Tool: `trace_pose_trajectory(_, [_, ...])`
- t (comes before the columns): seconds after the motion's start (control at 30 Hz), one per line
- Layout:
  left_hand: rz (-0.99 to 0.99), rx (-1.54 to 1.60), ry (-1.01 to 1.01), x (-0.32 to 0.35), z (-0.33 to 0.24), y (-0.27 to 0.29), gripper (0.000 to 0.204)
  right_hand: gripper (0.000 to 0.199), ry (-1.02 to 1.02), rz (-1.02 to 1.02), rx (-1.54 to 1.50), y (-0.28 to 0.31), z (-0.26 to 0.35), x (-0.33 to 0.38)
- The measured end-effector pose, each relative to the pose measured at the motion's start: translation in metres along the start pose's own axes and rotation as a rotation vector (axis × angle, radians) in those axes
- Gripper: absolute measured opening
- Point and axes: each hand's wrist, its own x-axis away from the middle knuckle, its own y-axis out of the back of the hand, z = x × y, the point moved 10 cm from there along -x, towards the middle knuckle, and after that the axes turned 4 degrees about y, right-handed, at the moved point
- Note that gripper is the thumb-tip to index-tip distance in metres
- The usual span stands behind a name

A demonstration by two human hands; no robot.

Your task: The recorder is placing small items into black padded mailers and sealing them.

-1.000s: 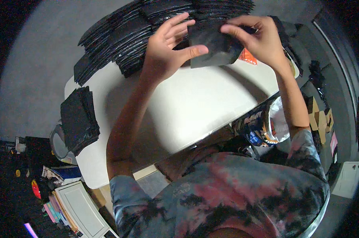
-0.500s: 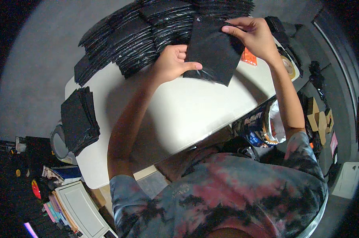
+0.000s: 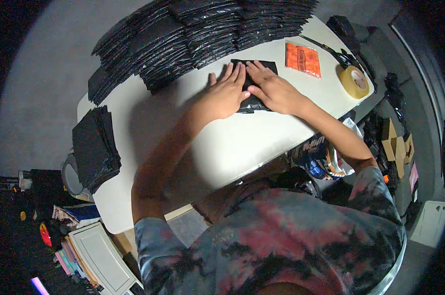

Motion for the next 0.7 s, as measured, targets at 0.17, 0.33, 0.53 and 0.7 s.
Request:
trace_pose_trajectory(0.17, [0.180,-0.139,0.080,0.005,0.013,-0.019,0.077,0.074,-0.019,0.160,0.047,-0.024,-0.004,0.005])
trace_pose_trajectory(0.33, [0.242,-0.129,0.086,0.005,0.017,-0.018,0.084,0.077,-0.021,0.213,0.090,-0.027,-0.004,0.005])
trace_pose_trajectory(0.53, [0.332,-0.127,0.081,0.006,0.018,-0.011,0.091,0.077,-0.063,0.246,0.083,-0.033,-0.005,0.005])
trace_pose_trajectory(0.7, [0.285,-0.158,0.075,0.005,0.011,-0.006,0.091,0.078,-0.078,0.269,0.198,-0.027,-0.004,0.004])
